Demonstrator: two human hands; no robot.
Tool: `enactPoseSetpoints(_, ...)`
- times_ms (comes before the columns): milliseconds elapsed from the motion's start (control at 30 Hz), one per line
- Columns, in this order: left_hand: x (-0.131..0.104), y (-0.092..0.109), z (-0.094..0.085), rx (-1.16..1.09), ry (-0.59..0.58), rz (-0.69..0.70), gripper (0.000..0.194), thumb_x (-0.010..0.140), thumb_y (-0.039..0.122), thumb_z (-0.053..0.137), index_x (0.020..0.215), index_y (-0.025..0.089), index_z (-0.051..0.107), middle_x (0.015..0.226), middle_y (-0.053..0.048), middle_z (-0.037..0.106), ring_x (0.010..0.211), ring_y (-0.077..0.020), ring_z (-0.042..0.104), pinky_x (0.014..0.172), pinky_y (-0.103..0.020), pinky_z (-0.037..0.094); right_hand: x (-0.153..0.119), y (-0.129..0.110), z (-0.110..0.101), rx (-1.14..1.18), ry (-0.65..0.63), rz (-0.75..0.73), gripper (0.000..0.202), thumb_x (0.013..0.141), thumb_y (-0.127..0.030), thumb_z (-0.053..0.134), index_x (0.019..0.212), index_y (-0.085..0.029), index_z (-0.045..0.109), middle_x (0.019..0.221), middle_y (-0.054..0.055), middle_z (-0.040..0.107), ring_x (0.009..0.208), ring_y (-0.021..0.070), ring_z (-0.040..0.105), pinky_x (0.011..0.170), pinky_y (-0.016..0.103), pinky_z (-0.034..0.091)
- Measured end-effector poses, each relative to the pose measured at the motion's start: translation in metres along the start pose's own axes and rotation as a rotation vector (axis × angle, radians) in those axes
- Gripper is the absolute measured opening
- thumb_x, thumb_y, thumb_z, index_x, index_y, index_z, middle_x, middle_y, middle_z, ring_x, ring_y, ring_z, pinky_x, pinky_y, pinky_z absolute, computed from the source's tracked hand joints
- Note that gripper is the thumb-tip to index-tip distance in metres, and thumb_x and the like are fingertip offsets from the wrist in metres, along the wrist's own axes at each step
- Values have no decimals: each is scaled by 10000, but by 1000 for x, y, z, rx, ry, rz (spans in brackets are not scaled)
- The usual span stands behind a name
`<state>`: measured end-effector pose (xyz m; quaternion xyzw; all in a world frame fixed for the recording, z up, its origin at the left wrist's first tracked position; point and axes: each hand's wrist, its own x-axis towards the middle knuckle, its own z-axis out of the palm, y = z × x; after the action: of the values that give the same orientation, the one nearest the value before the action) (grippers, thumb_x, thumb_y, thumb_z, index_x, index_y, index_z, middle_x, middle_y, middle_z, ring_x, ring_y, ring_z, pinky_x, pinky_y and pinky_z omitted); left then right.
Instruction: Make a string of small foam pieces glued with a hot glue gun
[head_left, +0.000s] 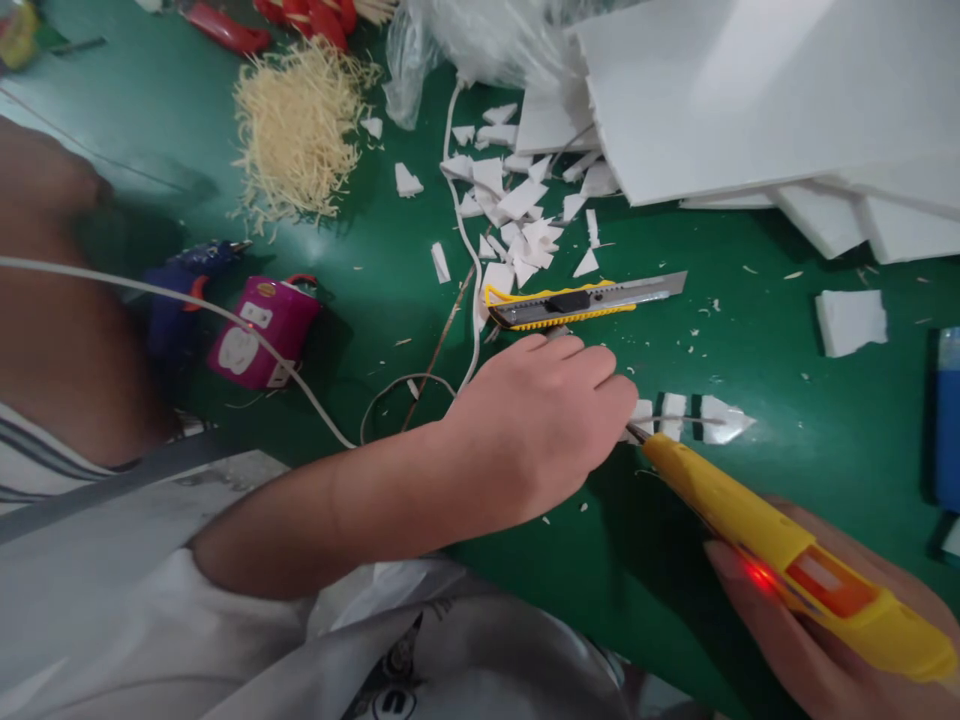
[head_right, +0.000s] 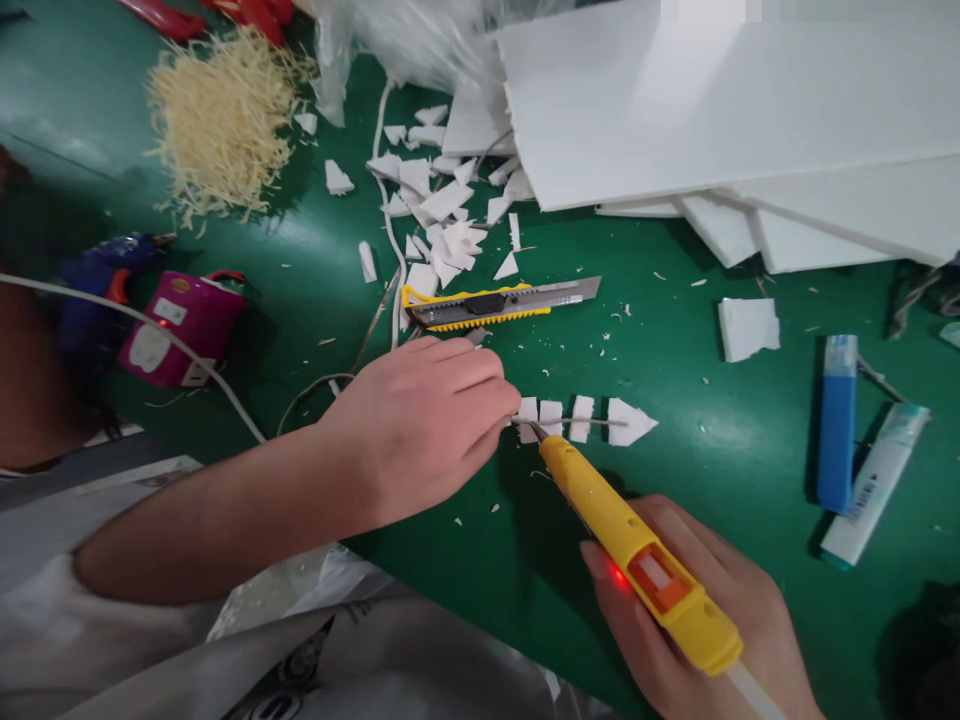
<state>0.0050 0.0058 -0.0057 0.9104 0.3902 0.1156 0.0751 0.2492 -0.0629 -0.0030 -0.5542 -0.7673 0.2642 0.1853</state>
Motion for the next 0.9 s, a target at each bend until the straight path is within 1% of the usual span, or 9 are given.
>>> enactPoseSetpoints(67,1,-1,-3,4,-21,-43,192,943,125,487,817,196,614,794,-30,614,735,-219,584,662,-356,428,0,-1,0,45,-18,-10,43,930,-333,554,888,-322,558,672,-45,660,455,156,608,395,250,499)
enactPoseSetpoints(100,1,-1,-4,3,-35,-64,185,941,128,484,834,195,619,809,-33,619,742,-222,588,667,-359,432,0,-1,0,63,-26,-24,26,921,-304,558,928,-329,563,689,-53,665,467,153,619,406,243,503)
enactPoseSetpoints(200,1,0,-7,2,-87,-103,136,925,135,511,881,187,629,865,-46,637,786,-233,603,681,-360,438,2,1,-2,34,-18,-70,120,914,-261,569,1003,-342,563,728,-58,684,483,155,637,421,238,501)
enactPoseSetpoints(300,1,3,-6,-14,-122,-97,82,931,206,572,946,170,644,940,-65,655,850,-246,611,695,-359,442,3,4,-3,-20,-6,-128,108,926,-269,573,1014,-332,566,732,-44,698,483,168,643,420,255,501)
enactPoseSetpoints(433,3,8,-2,-32,-150,-105,220,904,352,697,982,153,644,999,-85,662,926,-265,610,743,-363,449,2,7,-3,-28,-18,-181,98,933,-270,574,1020,-317,572,745,-34,710,505,165,660,437,246,512)
enactPoseSetpoints(500,5,10,0,-28,-155,-113,205,900,338,707,957,153,640,994,-89,660,948,-269,607,760,-362,443,1,8,-2,-7,-34,-157,107,930,-267,587,1026,-311,569,745,-31,708,513,163,663,445,239,518)
enactPoseSetpoints(567,6,10,2,-18,-144,-113,160,919,305,676,943,152,637,993,-96,658,964,-273,602,773,-363,437,1,8,-1,12,-44,-126,117,927,-262,599,1029,-307,565,751,-28,706,531,161,671,465,231,530)
enactPoseSetpoints(733,5,9,6,-17,-121,-87,83,950,214,578,920,161,635,1000,-96,661,937,-271,592,775,-370,428,4,5,-3,-5,-31,-175,52,971,-287,538,1016,-310,553,746,-23,702,516,161,662,457,229,528)
enactPoseSetpoints(900,4,8,7,-24,-118,-84,74,937,183,570,932,164,642,1009,-97,659,928,-277,588,780,-379,434,2,4,-4,20,-8,-146,86,946,-261,559,1012,-314,556,753,-18,710,526,189,680,458,257,547)
